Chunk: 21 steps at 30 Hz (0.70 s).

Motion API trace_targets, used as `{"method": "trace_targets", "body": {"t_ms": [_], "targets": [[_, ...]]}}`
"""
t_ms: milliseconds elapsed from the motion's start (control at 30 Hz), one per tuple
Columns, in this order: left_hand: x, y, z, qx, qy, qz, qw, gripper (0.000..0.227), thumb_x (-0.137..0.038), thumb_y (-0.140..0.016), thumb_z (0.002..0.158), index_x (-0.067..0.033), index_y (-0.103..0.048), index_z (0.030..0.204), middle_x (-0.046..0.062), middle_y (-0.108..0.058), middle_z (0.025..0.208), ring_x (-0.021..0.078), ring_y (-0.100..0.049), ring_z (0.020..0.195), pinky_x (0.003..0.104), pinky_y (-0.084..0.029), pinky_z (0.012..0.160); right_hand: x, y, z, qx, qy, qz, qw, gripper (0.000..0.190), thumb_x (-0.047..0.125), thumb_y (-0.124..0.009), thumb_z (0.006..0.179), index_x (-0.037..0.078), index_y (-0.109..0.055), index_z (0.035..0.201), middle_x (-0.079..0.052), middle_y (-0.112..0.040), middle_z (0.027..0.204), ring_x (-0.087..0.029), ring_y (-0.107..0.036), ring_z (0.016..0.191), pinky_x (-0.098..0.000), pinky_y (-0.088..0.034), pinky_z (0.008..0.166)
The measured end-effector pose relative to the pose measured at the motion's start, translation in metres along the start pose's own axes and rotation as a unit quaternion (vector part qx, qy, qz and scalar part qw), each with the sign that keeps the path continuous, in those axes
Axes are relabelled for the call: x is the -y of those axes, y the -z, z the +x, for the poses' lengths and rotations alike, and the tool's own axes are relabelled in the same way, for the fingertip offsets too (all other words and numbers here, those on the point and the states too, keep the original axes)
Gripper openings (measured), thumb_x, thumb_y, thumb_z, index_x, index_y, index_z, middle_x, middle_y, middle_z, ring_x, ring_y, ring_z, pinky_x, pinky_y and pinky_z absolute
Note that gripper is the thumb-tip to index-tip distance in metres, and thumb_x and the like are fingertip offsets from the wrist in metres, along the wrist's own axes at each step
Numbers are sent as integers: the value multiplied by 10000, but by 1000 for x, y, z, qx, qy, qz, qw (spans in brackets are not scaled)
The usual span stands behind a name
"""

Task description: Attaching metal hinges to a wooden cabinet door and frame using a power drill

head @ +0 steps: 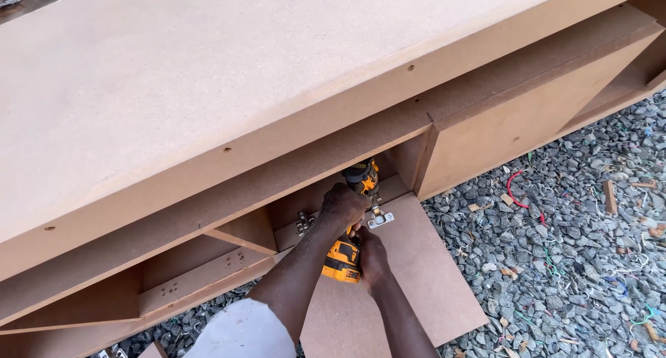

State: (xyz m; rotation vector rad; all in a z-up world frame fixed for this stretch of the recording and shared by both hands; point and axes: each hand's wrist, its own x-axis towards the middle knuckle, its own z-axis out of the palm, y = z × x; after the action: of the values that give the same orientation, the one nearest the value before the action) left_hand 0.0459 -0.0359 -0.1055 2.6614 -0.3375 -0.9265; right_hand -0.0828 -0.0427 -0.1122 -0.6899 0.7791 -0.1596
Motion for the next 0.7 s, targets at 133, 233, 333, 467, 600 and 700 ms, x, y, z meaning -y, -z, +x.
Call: {"method": "trace_targets", "body": {"t_ms": [133,233,333,467,600,700], "targets": [[4,-3,1,-4,-9,16,1000,432,-574,-606,758,-152,-702,763,86,-722,606,306,-756,667,355,-521,532,-1,-5,-3,-8,-67,8,998,250,257,-675,937,28,-691,840,-196,-663,792,-300,-636,686,-395,-489,582],[1,-1,7,-12,-21,25,999,442,-597,-610,753,-165,-702,763,82,-721,605,309,-759,674,357,-518,531,-4,-3,6,7,-60,19,998,278,275,-697,949,13,-694,855,-200,-670,794,-314,-665,707,-399,-521,623],[0,-5,11,-13,-25,31,999,452,-619,-614,748,-177,-703,763,77,-721,604,313,-761,682,359,-515,530,-46,20,50,26,-48,50,997,271,246,-690,957,-22,-711,918,-222,-686,835,-344,-699,771,-419,-554,700],[-18,-10,21,-34,4,110,993,478,-425,-789,612,-147,-670,983,168,-722,849,335,-750,934,442,-608,719,-70,25,87,36,-24,50,998,243,223,-646,934,5,-672,1039,-155,-674,910,-312,-721,842,-375,-589,769],[-59,12,2,69,106,162,979,602,-446,-763,692,-182,-594,1206,100,-684,1062,258,-660,1109,338,-514,882,-71,26,93,23,-6,35,999,216,262,-641,915,57,-665,981,-127,-674,896,-320,-711,844,-390,-597,767],[-98,39,-12,214,226,231,922,808,-478,-722,812,-232,-477,1542,0,-622,1380,146,-520,1371,187,-368,1127,-34,29,96,-5,59,-152,987,285,327,-563,951,91,-700,868,-118,-658,788,-285,-683,776,-403,-583,689]]}}
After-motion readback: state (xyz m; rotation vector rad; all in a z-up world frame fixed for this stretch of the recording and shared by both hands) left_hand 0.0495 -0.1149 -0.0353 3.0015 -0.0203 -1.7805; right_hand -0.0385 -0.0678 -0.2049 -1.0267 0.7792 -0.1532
